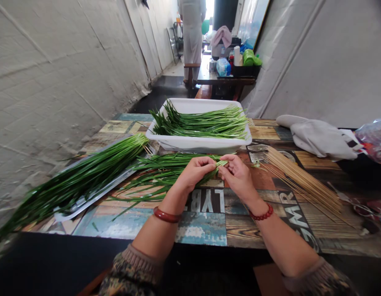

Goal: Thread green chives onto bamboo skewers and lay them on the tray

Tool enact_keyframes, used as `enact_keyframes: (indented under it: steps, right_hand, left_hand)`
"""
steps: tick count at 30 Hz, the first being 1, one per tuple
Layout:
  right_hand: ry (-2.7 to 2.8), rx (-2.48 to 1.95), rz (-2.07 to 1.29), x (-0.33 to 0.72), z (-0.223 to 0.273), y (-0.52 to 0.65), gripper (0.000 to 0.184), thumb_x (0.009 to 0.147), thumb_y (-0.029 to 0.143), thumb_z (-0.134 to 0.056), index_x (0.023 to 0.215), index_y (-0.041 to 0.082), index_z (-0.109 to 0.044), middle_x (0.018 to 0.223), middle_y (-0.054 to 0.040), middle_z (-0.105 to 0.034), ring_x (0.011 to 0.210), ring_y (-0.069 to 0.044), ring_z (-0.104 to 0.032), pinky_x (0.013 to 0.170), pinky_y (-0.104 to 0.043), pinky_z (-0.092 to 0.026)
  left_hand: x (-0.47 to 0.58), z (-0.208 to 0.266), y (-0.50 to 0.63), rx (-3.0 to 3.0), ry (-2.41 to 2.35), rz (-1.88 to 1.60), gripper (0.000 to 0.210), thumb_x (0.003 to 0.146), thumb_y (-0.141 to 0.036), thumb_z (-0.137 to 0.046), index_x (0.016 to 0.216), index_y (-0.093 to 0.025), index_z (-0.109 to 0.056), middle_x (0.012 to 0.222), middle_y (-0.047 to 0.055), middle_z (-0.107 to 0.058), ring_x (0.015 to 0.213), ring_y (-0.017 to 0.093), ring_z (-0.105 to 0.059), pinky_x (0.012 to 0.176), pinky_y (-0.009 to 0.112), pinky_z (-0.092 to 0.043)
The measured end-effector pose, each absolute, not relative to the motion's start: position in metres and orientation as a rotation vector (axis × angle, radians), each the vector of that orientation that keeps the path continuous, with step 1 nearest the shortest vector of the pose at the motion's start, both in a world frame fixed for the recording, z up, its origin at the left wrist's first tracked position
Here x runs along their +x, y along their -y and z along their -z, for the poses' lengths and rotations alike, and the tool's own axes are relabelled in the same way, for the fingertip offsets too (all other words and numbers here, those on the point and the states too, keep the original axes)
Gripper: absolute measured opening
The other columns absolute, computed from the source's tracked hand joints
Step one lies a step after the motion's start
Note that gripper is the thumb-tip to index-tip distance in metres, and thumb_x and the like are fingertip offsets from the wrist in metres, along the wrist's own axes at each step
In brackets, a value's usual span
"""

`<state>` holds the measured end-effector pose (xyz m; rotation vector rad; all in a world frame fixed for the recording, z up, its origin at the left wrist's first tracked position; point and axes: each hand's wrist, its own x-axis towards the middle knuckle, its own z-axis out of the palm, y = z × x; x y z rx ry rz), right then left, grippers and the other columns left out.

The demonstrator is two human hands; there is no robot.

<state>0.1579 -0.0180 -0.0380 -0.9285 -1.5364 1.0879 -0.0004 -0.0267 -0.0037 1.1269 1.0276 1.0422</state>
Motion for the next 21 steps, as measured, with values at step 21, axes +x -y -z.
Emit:
enact_keyframes:
  steps: [21]
  right_hand:
    - [1.459, -0.958, -1.314, 0.164, 0.034, 0.010, 0.039, 0.089, 0.054, -0.048, 0.091, 0.017, -0.060, 0.066, 0.0003, -0.061, 0.052, -0.011, -0.056, 0.049, -0.022, -0.044]
  left_hand:
    - [-0.005, 0.004, 0.024, 1.555, -1.129, -0.884, 0.036, 0.081, -0.044, -0.060, 0.063, -0.013, -0.058, 0.057, -0.001, -0.053, 0.051, 0.008, -0.042, 0.051, 0.020, -0.031]
